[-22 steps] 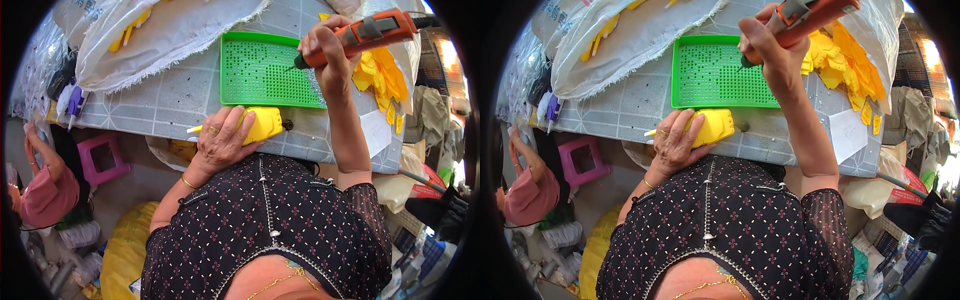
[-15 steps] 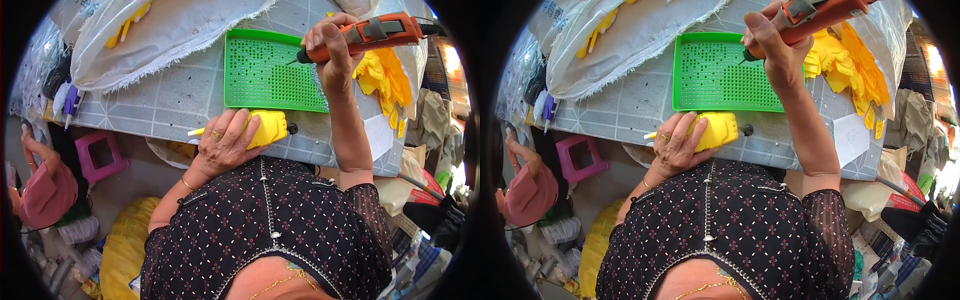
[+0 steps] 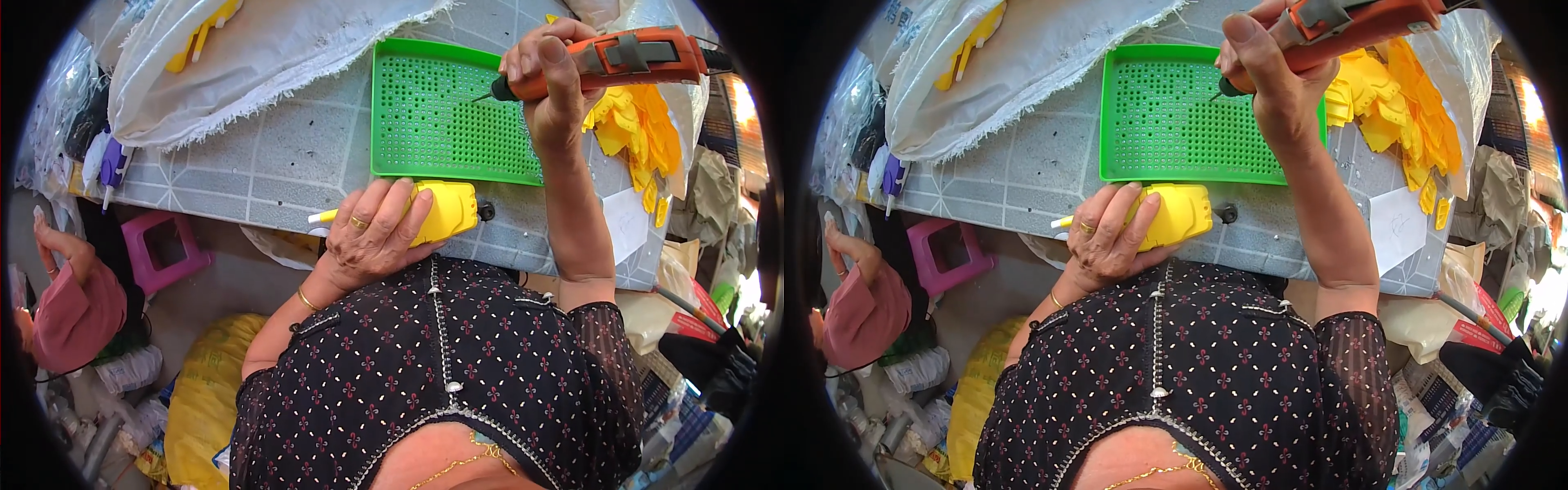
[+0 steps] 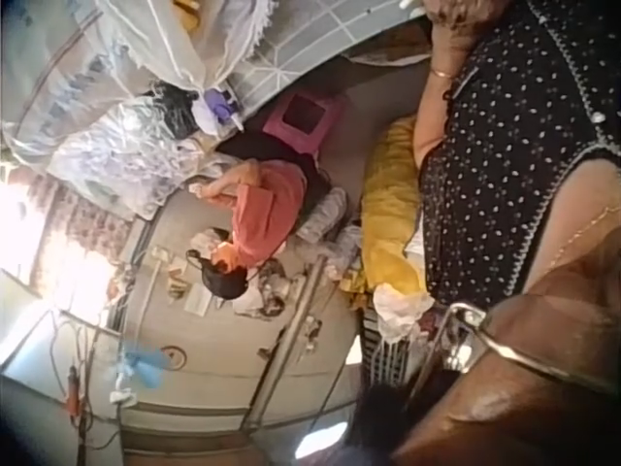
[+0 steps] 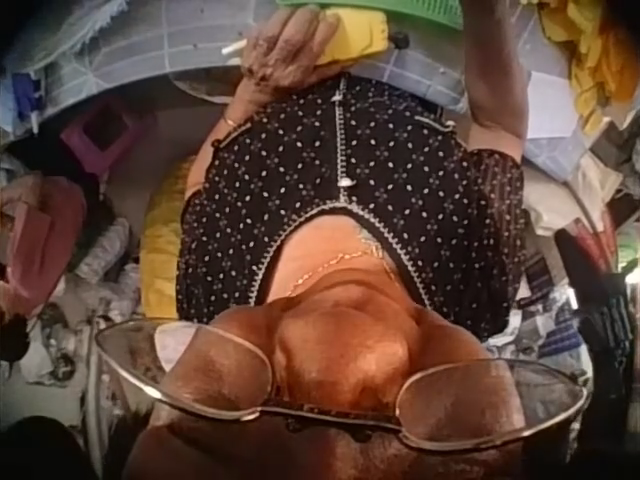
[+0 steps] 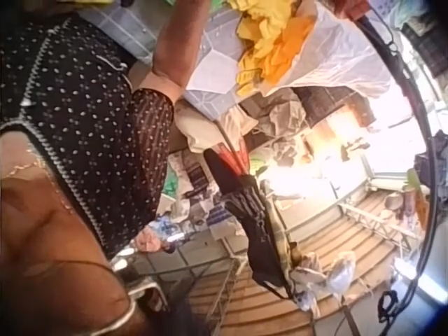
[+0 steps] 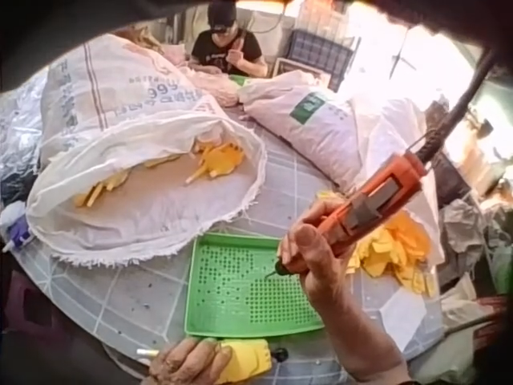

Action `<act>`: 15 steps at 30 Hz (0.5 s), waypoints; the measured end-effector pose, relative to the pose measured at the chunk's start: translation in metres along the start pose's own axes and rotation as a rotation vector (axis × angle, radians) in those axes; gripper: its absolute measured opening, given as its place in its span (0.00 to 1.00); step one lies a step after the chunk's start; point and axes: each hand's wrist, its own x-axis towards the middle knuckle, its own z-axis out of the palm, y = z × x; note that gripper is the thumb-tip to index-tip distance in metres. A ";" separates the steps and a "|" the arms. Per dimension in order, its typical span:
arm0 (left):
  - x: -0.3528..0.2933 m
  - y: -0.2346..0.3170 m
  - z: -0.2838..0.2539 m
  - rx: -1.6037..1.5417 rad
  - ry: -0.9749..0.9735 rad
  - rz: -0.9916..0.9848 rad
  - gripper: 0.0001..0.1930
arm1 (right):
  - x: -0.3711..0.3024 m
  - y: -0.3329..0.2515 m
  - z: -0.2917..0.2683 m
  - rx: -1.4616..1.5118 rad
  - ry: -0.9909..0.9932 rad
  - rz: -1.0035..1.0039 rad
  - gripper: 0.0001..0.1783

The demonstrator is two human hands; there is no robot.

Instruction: Assemble yellow plastic toy walkie-talkies using an electric screwdriver to fasten parts.

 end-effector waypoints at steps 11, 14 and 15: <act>0.001 0.004 -0.001 -0.017 0.033 -0.007 0.31 | -0.002 -0.004 0.001 0.000 0.035 0.015 0.14; 0.001 0.006 -0.004 -0.038 0.008 -0.022 0.31 | -0.004 -0.015 -0.004 0.030 0.112 0.030 0.14; 0.001 0.006 -0.004 -0.040 0.011 -0.021 0.31 | -0.004 -0.022 -0.008 0.061 0.067 -0.003 0.15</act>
